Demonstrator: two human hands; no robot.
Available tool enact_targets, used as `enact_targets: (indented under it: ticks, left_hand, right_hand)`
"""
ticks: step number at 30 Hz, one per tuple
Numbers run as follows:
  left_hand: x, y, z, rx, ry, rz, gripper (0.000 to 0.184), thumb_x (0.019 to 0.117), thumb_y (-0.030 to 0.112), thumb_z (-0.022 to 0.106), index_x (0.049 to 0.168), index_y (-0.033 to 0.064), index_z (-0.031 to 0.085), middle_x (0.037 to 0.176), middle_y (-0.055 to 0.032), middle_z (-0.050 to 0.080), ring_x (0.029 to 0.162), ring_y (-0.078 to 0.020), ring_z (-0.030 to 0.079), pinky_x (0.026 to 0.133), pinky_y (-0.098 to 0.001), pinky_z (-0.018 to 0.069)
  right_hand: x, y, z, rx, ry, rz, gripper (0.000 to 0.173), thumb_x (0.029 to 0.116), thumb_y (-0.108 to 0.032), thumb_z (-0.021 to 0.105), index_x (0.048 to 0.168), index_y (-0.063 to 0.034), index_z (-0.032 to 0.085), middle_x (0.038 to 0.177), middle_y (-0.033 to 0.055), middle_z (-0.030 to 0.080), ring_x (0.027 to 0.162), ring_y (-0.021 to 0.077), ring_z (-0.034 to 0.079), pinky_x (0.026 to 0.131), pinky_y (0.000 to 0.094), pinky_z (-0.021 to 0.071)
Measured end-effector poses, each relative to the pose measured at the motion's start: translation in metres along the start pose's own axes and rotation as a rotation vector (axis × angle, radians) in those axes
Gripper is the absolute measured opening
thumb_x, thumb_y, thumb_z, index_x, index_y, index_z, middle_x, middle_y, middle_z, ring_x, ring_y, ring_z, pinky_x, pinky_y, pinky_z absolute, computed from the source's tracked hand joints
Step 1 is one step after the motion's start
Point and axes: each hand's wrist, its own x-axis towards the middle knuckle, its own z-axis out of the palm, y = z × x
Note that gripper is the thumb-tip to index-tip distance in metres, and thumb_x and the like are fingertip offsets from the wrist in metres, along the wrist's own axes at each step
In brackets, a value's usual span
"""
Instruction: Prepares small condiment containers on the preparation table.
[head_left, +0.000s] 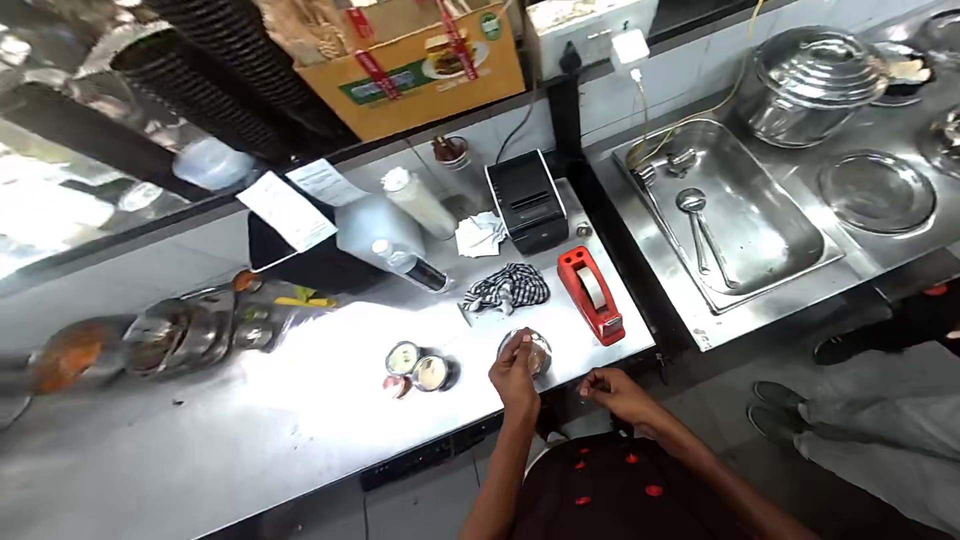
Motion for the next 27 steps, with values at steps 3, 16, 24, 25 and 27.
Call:
enact_targets:
  ticks: [3, 16, 24, 25, 27]
  left_hand:
    - [0.036, -0.001, -0.032, 0.059, -0.01, 0.058, 0.027, 0.0983, 0.022, 0.069, 0.12, 0.0073, 0.074, 0.125, -0.0068, 0.071, 0.11, -0.0214, 0.069, 0.094, -0.0447, 0.0567]
    - [0.087, -0.055, -0.065, 0.004, 0.016, -0.023, 0.018, 0.0954, 0.017, 0.073, 0.107, 0.0051, 0.077, 0.103, -0.0086, 0.076, 0.091, -0.0188, 0.071, 0.085, -0.042, 0.0595]
    - [0.101, -0.047, -0.075, 0.429, -0.052, -0.204, 0.016, 0.0908, 0.025, 0.077, 0.092, 0.0093, 0.079, 0.084, -0.0097, 0.074, 0.075, -0.0248, 0.069, 0.071, -0.0532, 0.0555]
    - [0.104, -0.045, -0.076, 0.472, -0.076, -0.226, 0.016, 0.0903, 0.025, 0.077, 0.09, 0.0092, 0.079, 0.081, -0.0099, 0.074, 0.071, -0.0246, 0.067, 0.068, -0.0526, 0.0545]
    - [0.108, -0.037, -0.079, 0.528, -0.145, -0.248, 0.015, 0.0903, 0.023, 0.077, 0.089, 0.0085, 0.079, 0.078, -0.0097, 0.073, 0.063, -0.0216, 0.065, 0.062, -0.0476, 0.054]
  right_hand:
    - [0.034, -0.023, 0.025, -0.033, -0.031, 0.019, 0.019, 0.0984, -0.022, 0.068, 0.104, -0.0034, 0.068, 0.096, 0.0077, 0.07, 0.081, 0.015, 0.064, 0.076, 0.035, 0.0546]
    - [0.077, -0.041, 0.041, -0.155, -0.031, 0.214, 0.016, 0.0998, -0.017, 0.066, 0.103, -0.002, 0.067, 0.09, 0.0074, 0.072, 0.076, 0.014, 0.065, 0.066, 0.0303, 0.0524]
    - [0.093, -0.022, 0.041, -0.254, 0.037, 0.295, 0.018, 0.1002, -0.021, 0.064, 0.107, -0.0044, 0.066, 0.088, 0.0069, 0.072, 0.068, 0.014, 0.065, 0.06, 0.0304, 0.052]
    - [0.095, -0.022, 0.043, -0.258, 0.045, 0.294, 0.018, 0.0998, -0.021, 0.065, 0.107, -0.0047, 0.066, 0.086, 0.0064, 0.072, 0.066, 0.0132, 0.065, 0.057, 0.0293, 0.0508]
    - [0.096, -0.021, 0.044, -0.274, 0.06, 0.282, 0.018, 0.0983, -0.02, 0.067, 0.105, -0.0036, 0.066, 0.084, 0.0068, 0.073, 0.062, 0.0134, 0.065, 0.055, 0.0295, 0.0506]
